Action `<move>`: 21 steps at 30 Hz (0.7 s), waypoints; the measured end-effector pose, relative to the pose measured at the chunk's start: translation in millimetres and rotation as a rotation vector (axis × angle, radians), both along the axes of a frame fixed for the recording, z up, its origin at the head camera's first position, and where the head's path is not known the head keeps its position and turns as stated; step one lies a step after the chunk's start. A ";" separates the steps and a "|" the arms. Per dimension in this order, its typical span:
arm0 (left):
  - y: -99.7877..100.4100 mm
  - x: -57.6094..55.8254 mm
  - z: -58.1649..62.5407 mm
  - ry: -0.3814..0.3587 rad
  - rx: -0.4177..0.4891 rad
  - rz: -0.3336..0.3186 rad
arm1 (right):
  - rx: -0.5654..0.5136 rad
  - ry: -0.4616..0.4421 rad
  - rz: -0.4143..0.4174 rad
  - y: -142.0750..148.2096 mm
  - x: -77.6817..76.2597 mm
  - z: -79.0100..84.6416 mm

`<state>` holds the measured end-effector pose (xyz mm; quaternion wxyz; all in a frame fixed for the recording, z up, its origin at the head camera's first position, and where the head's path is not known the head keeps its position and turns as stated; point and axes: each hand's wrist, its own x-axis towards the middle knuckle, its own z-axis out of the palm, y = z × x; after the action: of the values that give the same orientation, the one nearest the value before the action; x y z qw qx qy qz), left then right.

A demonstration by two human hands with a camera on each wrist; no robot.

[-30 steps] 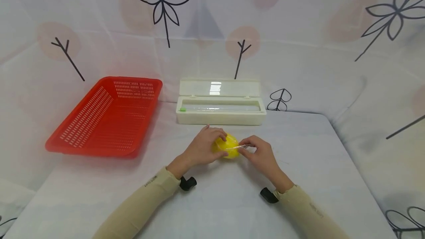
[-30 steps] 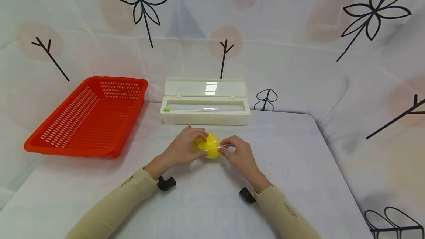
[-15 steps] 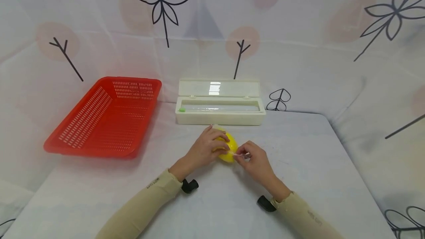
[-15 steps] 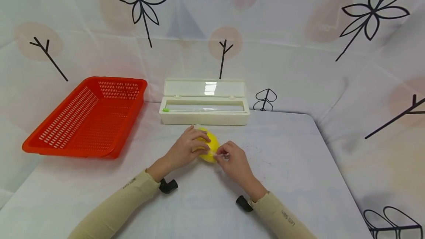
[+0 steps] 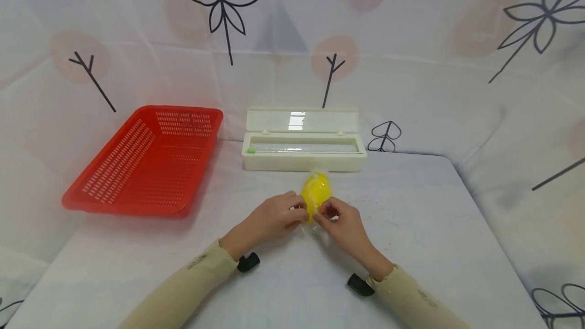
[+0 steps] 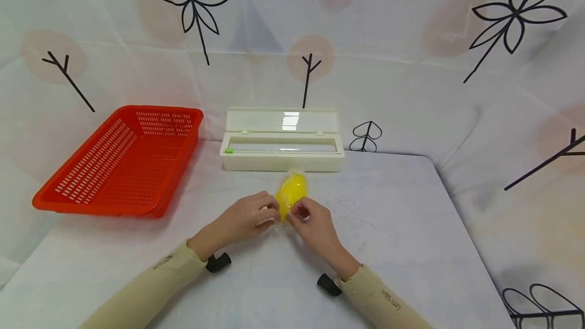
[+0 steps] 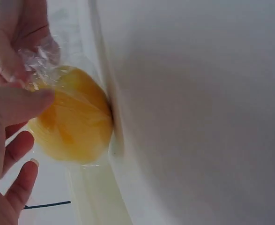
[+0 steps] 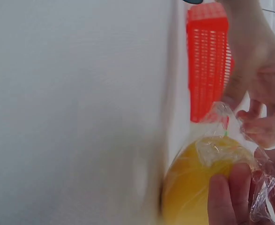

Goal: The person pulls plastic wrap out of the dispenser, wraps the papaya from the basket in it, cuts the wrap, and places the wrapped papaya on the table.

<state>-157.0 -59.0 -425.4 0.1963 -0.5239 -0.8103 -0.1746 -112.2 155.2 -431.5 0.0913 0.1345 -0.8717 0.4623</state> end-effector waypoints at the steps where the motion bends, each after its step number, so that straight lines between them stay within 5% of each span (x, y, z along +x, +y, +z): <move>1: -1.4 0.9 -0.1 0.010 -0.033 -0.029 | -0.006 -0.019 -0.002 0.2 0.2 1.1; 6: -2.1 3.5 0.0 0.084 -0.173 -0.072 | -0.024 -0.075 -0.005 0.8 0.5 5.7; 10: 0.5 4.6 -0.2 0.181 -0.195 -0.074 | -0.033 -0.084 0.006 0.2 0.6 6.7; 14: 1.6 4.8 -0.7 0.186 -0.108 -0.066 | -0.023 -0.070 0.035 0.7 1.6 6.7; 21: -0.8 1.0 -5.5 0.021 0.112 -0.026 | 0.037 0.003 0.177 7.2 2.9 3.9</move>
<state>-156.0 -59.8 -430.9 0.2314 -0.5243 -0.7904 -0.2165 -109.3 162.4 -427.6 0.0486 0.2134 -0.8647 0.4521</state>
